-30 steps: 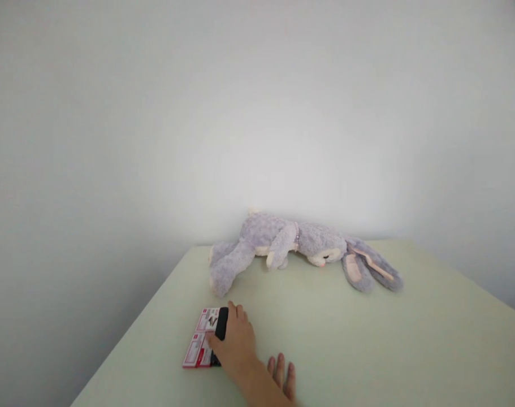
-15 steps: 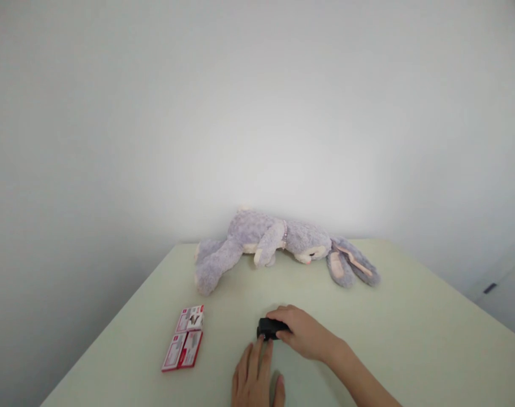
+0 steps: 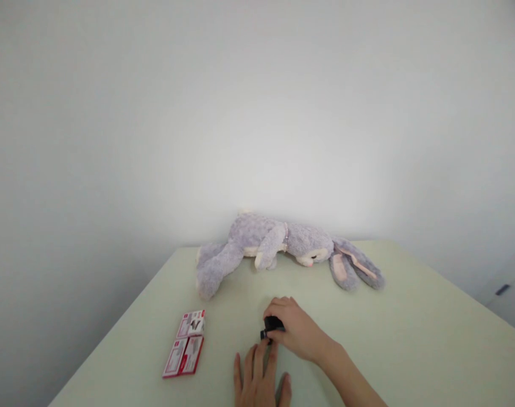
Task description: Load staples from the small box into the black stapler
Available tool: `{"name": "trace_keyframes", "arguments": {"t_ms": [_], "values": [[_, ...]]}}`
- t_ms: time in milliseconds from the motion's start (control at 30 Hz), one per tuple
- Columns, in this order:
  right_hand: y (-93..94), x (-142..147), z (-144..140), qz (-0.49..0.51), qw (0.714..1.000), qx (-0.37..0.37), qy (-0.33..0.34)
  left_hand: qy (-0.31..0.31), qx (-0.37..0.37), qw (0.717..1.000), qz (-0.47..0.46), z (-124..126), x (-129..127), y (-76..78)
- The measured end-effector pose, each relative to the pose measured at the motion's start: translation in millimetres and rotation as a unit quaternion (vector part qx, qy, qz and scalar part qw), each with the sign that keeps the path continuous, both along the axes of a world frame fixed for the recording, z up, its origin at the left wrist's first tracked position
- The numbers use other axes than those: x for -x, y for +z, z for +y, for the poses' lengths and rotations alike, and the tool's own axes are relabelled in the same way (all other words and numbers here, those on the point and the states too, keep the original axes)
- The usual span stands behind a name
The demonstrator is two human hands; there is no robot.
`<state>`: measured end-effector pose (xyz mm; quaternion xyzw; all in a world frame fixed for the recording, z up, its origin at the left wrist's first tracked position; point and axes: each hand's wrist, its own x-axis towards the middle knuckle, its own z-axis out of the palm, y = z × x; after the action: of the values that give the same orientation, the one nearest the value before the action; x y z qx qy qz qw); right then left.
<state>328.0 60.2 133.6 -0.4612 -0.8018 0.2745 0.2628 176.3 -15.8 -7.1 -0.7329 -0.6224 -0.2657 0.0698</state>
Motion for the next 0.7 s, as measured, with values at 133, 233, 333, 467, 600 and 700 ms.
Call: {"name": "trace_keyframes", "arguments": {"t_ms": [133, 233, 333, 467, 600, 700], "values": [[-3.4, -43.3, -13.2, 0.159, 0.985, 0.031, -0.064, 0.004, 0.003, 1.000, 0.001, 2.4, 2.6, -2.0], [-30.6, -70.8, -27.2, 0.331, 0.923, 0.113, -0.158, 0.006, 0.006, 1.000, 0.008, 2.7, 2.3, -5.6], [-61.5, -76.7, -38.0, 0.425, 0.854, 0.165, -0.251, 0.007, 0.007, 1.000, 0.026, 2.2, -0.2, -7.5], [-82.2, -70.2, -46.5, 0.485, 0.794, 0.180, -0.319, -0.021, 0.004, 1.000, 0.009, 4.1, 17.2, 1.4], [-81.4, -68.3, -57.0, 0.479, 0.774, 0.115, -0.398, 0.059, -0.055, 0.996, -0.024, 7.1, 79.3, 26.7], [-75.2, -61.2, -69.5, 0.385, 0.779, -0.006, -0.496, 0.218, -0.047, 0.975, -0.003, 3.5, 126.6, 38.9]]}}
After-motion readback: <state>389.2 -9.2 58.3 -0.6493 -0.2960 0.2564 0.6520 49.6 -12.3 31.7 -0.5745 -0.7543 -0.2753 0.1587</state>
